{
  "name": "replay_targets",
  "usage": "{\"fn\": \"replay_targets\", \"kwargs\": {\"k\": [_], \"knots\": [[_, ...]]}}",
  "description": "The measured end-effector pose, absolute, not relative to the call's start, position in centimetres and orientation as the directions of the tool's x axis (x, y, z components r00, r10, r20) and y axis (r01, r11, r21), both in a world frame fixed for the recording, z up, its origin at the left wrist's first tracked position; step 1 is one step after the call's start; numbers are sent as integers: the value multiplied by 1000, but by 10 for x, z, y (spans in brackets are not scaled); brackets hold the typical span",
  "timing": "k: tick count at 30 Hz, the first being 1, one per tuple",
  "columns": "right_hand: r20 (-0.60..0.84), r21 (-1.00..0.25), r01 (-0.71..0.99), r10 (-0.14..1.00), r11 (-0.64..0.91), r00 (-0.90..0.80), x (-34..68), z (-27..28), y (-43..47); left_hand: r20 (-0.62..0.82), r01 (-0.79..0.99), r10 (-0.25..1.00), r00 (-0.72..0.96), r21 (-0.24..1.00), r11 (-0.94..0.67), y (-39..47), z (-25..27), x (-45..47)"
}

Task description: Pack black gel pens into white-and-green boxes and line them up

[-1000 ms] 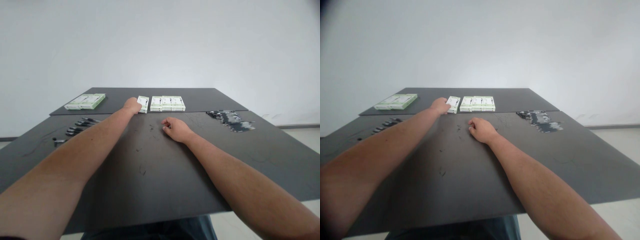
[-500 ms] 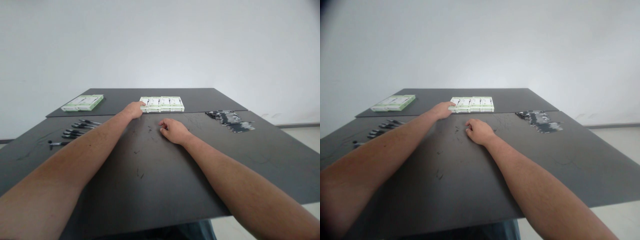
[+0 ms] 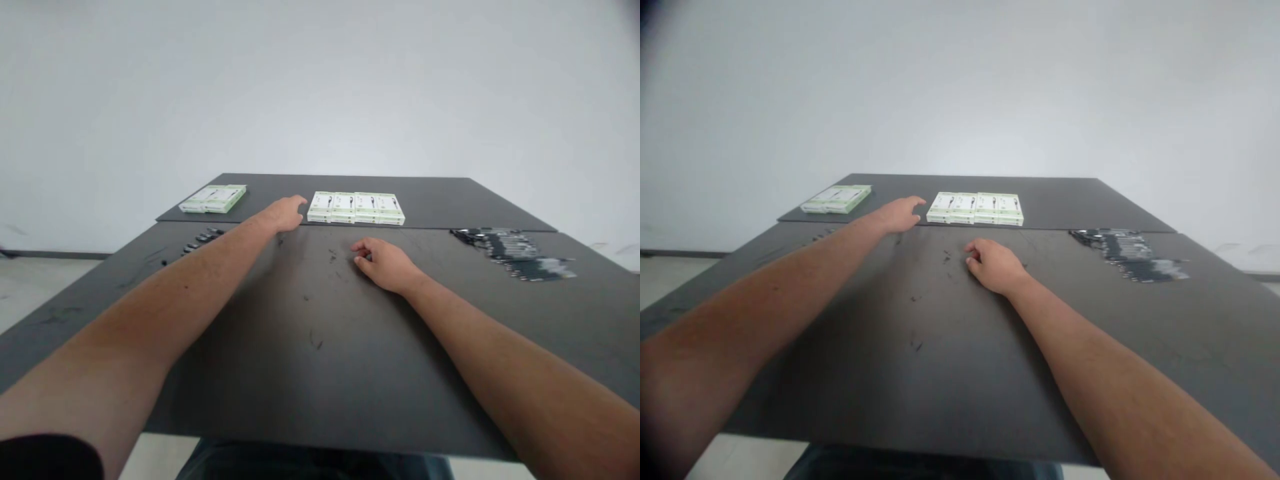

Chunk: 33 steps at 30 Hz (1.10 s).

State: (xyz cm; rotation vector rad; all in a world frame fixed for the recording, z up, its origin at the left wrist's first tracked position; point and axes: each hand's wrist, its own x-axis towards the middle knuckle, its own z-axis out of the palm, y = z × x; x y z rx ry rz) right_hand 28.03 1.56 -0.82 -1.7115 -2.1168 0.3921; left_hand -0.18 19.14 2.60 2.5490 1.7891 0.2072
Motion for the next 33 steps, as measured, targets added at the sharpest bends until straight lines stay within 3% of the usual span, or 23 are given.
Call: {"fn": "replay_targets", "kwargs": {"k": [13,20,33], "knots": [[92,-433,887,987,160,-133,278,-7,13,168,987,974,-152,-17,157,234,40,-180],[137,-432,887,984,162,-113,280,-15,16,132,985,977,-168,-6,170,262,23,-197],[130,-440,884,985,158,-111,281,-16,16,151,961,952,-265,122,248,262,25,-158]]}}
